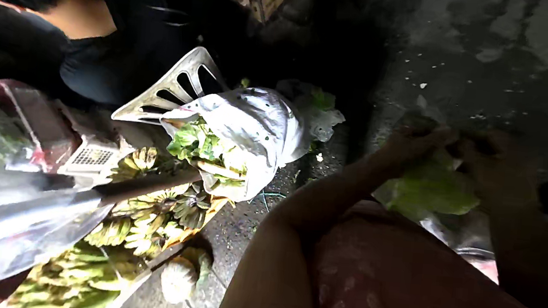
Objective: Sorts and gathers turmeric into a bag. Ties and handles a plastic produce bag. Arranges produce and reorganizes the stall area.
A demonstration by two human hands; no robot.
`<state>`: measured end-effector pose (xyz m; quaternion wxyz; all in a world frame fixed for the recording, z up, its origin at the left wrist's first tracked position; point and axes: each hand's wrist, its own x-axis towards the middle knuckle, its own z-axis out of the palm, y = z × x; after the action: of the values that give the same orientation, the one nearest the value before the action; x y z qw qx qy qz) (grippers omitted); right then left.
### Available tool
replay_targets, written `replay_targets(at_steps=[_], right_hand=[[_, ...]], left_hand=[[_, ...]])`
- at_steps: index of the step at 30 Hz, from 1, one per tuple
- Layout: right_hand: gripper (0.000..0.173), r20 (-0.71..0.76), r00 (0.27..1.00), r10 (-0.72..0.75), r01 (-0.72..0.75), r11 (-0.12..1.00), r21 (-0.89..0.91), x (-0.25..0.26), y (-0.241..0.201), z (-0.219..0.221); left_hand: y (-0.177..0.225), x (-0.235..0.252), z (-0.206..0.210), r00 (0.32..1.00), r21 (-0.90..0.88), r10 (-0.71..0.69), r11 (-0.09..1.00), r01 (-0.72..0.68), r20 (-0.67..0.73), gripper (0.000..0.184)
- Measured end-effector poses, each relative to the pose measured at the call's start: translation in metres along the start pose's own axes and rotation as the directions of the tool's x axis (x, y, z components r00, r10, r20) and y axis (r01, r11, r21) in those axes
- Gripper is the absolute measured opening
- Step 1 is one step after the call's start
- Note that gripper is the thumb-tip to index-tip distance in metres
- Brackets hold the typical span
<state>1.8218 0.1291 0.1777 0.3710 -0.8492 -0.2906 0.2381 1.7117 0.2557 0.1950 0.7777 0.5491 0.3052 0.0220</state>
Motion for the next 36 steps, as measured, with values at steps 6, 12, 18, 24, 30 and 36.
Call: replay_targets(at_steps=[6,12,18,24,30,36], right_hand=[[0.046,0.294,0.926,-0.235,0.288,0.945,-0.152,0.061,-0.013,-0.023],[0.026,0.257,0.863,-0.436,0.489,0.848,-0.205,0.083,-0.010,-0.029],[0.034,0.244,0.829,-0.503,0.541,0.831,-0.125,0.099,-0.019,-0.023],[0.027,0.251,0.848,-0.466,0.499,0.862,-0.087,0.149,-0.020,-0.026],[0.029,0.270,0.954,-0.129,0.191,0.958,-0.215,0.202,0.006,0.003],[0.033,0.253,0.957,0.142,-0.068,0.957,-0.282,0.262,0.034,0.025]], left_hand=[[0.021,0.023,-0.003,0.992,-0.075,0.021,0.997,-0.030,-0.122,0.029],[0.047,0.035,0.002,0.960,0.326,0.182,0.940,-0.105,-0.213,0.024],[0.036,0.022,-0.032,0.882,0.182,0.196,0.975,-0.128,-0.429,0.021],[0.027,-0.073,-0.168,0.338,0.434,0.548,0.827,-0.358,-0.765,0.015],[-0.005,-0.168,-0.265,-0.138,0.510,0.546,0.830,0.226,-0.827,0.034],[-0.124,-0.148,-0.321,0.067,0.346,0.381,0.734,0.585,-0.922,0.039]])
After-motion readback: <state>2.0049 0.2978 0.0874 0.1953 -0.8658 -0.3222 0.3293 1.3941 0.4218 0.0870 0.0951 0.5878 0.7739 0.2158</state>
